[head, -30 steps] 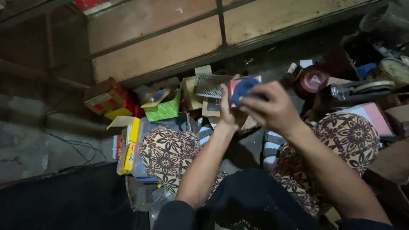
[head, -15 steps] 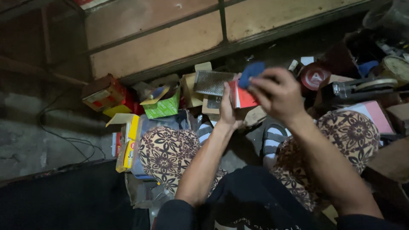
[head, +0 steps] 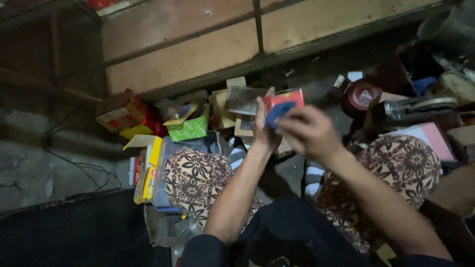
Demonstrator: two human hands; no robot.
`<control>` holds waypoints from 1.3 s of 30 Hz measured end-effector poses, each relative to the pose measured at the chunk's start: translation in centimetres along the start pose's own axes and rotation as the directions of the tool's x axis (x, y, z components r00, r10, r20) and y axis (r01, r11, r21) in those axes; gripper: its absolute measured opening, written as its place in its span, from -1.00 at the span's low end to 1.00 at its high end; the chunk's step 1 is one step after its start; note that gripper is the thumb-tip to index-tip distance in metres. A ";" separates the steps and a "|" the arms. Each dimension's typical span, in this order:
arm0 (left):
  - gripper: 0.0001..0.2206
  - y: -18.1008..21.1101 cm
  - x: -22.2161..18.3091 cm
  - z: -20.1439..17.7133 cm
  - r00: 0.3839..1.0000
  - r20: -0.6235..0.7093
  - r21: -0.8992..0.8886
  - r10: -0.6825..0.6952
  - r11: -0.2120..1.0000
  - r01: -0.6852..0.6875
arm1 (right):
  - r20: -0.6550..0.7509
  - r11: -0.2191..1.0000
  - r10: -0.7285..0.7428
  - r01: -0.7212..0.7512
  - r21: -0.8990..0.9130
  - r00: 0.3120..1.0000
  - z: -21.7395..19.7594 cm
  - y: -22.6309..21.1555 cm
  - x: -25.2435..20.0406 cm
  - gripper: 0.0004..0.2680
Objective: Wiping dust off of small parts boxes with a blue cloth and organizing them on a shelf.
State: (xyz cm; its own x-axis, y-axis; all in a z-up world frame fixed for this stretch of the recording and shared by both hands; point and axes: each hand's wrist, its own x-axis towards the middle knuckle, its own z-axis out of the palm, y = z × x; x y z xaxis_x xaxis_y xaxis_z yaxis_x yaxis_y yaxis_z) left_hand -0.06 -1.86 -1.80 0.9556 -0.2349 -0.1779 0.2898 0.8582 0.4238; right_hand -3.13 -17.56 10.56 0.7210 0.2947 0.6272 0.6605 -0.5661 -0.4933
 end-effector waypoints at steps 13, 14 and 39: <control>-0.26 -0.5 -0.6 1.5 0.994 -0.002 0.300 0.113 0.948 -0.107 | -0.229 0.968 0.189 -0.220 -0.117 0.955 0.6 0.9 0.1 -0.84; -0.26 -0.5 -0.3 1.2 0.994 0.004 0.301 0.114 0.947 -0.109 | -0.233 0.969 0.186 -0.218 -0.119 0.954 1.1 0.4 0.1 -0.84; -0.36 0.4 -0.1 1.9 0.997 0.061 -0.151 -0.040 0.987 0.048 | -0.017 0.989 0.150 -0.150 -0.009 0.989 -2.2 1.3 0.2 -0.84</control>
State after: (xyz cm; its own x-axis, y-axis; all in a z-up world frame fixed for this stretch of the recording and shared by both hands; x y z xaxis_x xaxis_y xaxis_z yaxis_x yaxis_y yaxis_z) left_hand 0.06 -2.42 0.08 0.9449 -0.2959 -0.1402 0.3243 0.9050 0.2753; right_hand -2.58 -19.94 11.40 0.8083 0.1932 0.5562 0.5427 -0.6108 -0.5765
